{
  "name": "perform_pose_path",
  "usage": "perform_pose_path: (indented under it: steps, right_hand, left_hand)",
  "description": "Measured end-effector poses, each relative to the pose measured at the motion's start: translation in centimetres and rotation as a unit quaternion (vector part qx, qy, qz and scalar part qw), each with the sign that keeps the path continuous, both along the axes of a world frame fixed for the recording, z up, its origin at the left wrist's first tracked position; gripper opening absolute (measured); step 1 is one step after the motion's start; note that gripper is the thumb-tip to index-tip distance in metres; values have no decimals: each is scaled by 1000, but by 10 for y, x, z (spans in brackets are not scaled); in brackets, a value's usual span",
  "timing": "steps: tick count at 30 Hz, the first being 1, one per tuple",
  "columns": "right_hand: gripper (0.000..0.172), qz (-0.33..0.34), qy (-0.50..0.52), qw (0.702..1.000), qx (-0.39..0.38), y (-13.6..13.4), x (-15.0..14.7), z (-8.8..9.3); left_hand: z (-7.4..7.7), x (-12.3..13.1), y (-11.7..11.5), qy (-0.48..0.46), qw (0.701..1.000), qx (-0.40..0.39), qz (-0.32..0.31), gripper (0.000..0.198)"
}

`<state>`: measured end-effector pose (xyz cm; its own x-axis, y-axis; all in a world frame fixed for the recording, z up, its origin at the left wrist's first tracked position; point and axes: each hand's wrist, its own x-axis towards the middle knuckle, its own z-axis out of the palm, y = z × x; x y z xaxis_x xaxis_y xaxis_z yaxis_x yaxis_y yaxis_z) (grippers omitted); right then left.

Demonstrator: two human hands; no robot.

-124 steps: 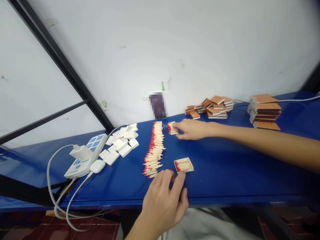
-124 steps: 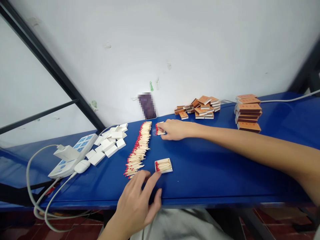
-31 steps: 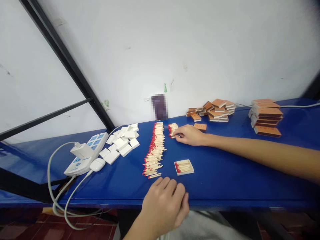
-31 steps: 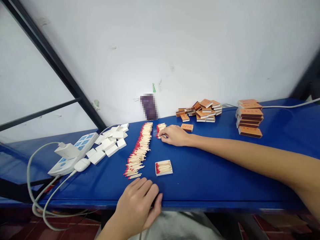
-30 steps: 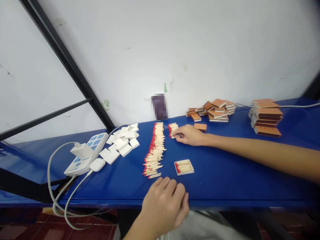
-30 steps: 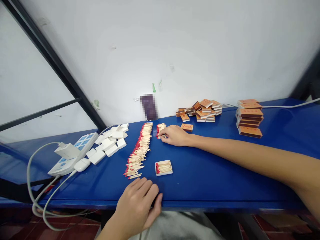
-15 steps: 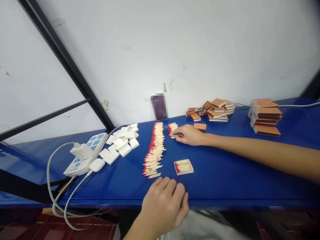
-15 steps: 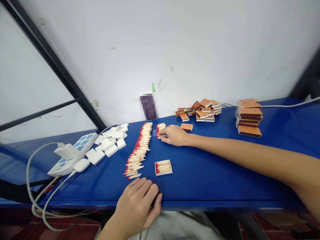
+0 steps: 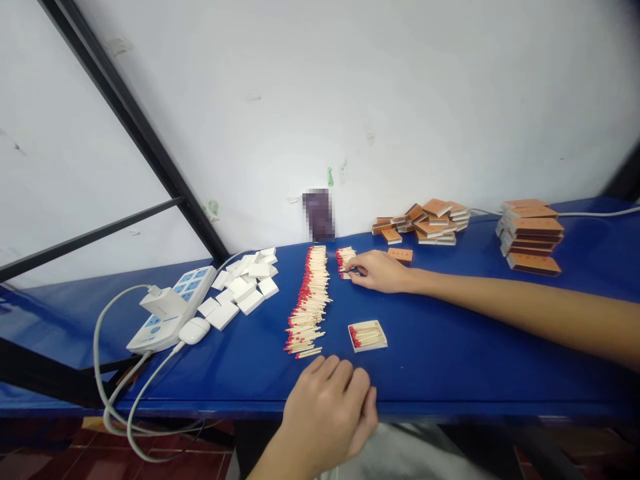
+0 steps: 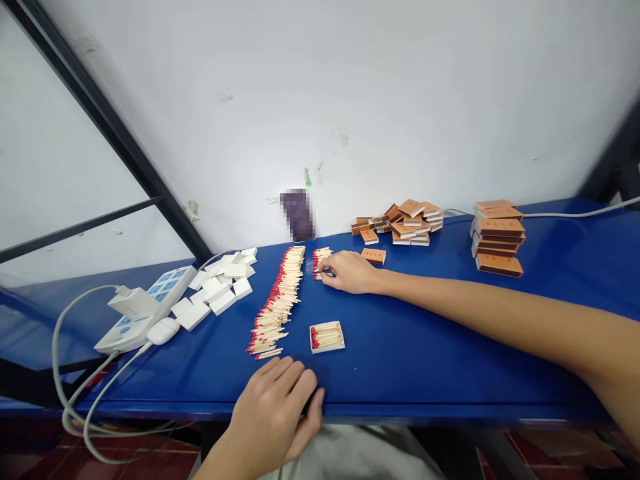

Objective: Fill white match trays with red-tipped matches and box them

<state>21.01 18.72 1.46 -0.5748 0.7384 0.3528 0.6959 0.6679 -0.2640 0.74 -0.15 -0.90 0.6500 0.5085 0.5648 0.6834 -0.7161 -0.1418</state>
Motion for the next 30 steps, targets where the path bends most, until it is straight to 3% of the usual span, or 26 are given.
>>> perform_pose_path:
  steps: [7, 16, 19, 24, 30]
  right_hand:
    - [24, 12, -35, 999, -20, -1, 1, 6]
    - [29, 83, -116, 989, -27, 2, 3, 23]
    - [22, 109, -157, 981, -17, -6, 2, 33]
    - [24, 109, -266, 955, 67, -29, -4, 47]
    - [21, 69, -320, 945, -14, -48, -8, 60]
  left_hand:
    - [1, 0, -1, 1, 1000, -4, -2, 16]
    - [1, 0, 0, 6, 1000, 2, 2, 18]
    - [0, 0, 0, 5, 1000, 1, 3, 18]
    - [0, 0, 0, 6, 1000, -1, 3, 16]
    - [1, 0, 0, 11, 1000, -5, 0, 16]
